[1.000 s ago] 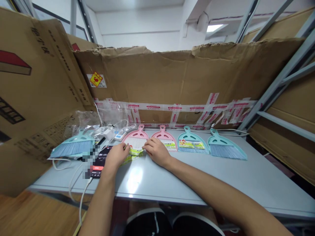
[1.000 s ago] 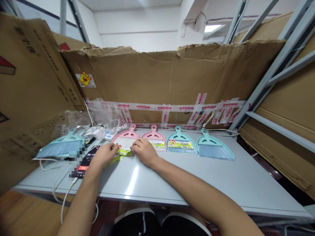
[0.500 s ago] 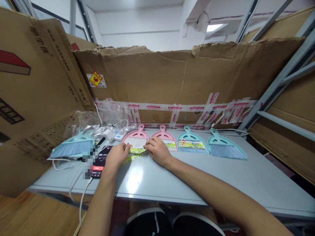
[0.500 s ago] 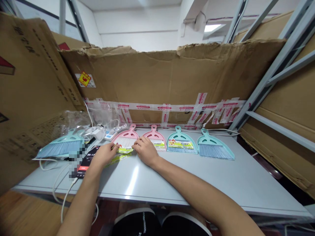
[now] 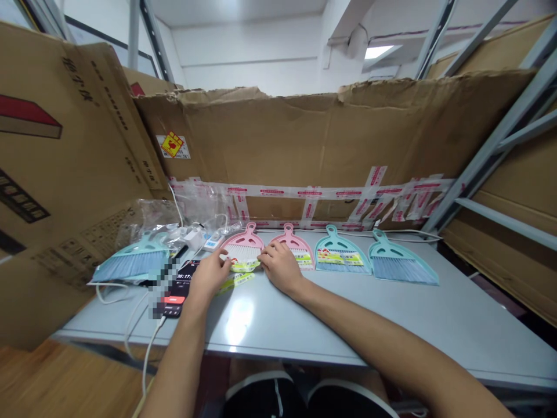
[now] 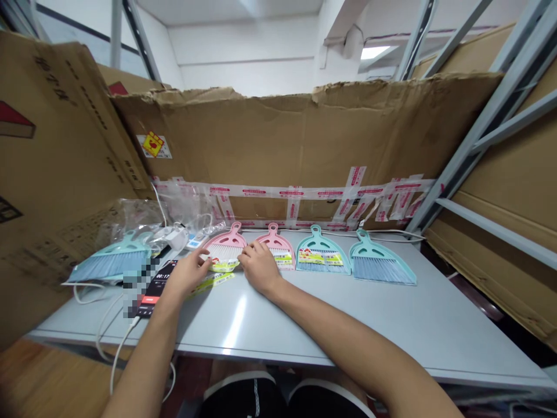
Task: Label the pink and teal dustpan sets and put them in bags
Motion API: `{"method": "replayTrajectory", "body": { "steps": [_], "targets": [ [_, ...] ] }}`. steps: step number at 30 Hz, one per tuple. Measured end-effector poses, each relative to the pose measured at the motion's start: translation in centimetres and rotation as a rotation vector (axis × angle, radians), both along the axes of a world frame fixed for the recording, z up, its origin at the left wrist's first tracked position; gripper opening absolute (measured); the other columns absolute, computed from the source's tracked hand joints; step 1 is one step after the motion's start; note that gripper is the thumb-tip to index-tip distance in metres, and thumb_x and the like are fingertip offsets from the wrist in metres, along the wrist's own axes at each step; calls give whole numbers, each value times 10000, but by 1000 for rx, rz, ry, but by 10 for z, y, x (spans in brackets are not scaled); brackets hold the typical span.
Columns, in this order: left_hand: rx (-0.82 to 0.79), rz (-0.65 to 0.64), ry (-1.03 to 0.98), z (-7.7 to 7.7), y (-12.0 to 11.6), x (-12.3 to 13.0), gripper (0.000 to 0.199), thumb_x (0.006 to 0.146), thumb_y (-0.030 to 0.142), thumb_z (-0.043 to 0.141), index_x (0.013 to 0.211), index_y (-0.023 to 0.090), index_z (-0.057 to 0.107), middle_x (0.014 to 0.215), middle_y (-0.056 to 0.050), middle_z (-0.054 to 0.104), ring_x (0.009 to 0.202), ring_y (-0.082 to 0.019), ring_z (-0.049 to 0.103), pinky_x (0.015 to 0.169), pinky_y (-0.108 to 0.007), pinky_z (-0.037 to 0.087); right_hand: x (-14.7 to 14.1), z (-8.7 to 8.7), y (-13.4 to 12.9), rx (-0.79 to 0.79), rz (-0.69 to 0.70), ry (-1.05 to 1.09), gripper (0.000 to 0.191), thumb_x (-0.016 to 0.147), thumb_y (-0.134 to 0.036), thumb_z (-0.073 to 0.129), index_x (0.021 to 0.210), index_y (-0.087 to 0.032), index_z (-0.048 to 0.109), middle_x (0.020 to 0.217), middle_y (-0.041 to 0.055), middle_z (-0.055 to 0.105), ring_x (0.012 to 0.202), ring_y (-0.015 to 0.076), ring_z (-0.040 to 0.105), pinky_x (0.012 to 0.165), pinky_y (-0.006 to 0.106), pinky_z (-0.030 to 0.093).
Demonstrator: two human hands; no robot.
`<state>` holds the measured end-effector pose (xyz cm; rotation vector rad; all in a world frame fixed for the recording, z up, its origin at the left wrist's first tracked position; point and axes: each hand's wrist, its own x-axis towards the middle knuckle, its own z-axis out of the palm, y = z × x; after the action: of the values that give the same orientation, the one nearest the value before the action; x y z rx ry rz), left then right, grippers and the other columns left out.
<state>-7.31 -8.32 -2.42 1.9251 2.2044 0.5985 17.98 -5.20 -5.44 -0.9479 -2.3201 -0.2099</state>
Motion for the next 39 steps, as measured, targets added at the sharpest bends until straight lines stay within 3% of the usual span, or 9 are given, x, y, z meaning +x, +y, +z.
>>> {"method": "replayTrajectory", "body": {
  "steps": [7, 11, 16, 39],
  "targets": [
    [63, 29, -4, 2, 0, 3, 419, 1058, 390, 586, 1433, 234, 689, 1124, -79, 852, 1044, -290, 781, 844, -331, 510, 3, -1, -8, 5, 151, 26, 193, 1028, -128, 751, 1175, -227, 825, 1224, 104, 783, 1208, 311, 558, 1012, 466, 471],
    [57, 55, -2, 5, -2, 7, 432, 1073, 391, 576, 1463, 239, 682, 1150, -91, 855, 1081, -298, 782, 841, -331, 515, 3, -3, -7, 39, 187, 7, 155, 1066, -152, 720, 1118, -242, 836, 1195, 96, 784, 1182, 298, 571, 981, 454, 471],
    [48, 108, 9, 10, 0, 9, 432, 1082, 409, 569, 1466, 248, 686, 1209, -104, 851, 1141, -326, 777, 855, -346, 522, -2, -3, -1, 46, 134, 5, 153, 1065, -142, 719, 1100, -228, 840, 1175, 103, 785, 1174, 302, 564, 960, 454, 469],
    [40, 109, 126, 11, 20, 15, 399, 1096, 424, 543, 1425, 265, 704, 1244, -135, 838, 1143, -336, 781, 902, -370, 548, -7, 1, -1, -37, 22, -28, 133, 1012, -174, 734, 1071, -195, 851, 1151, 140, 759, 1210, 344, 530, 1022, 510, 488]
  ]
}}
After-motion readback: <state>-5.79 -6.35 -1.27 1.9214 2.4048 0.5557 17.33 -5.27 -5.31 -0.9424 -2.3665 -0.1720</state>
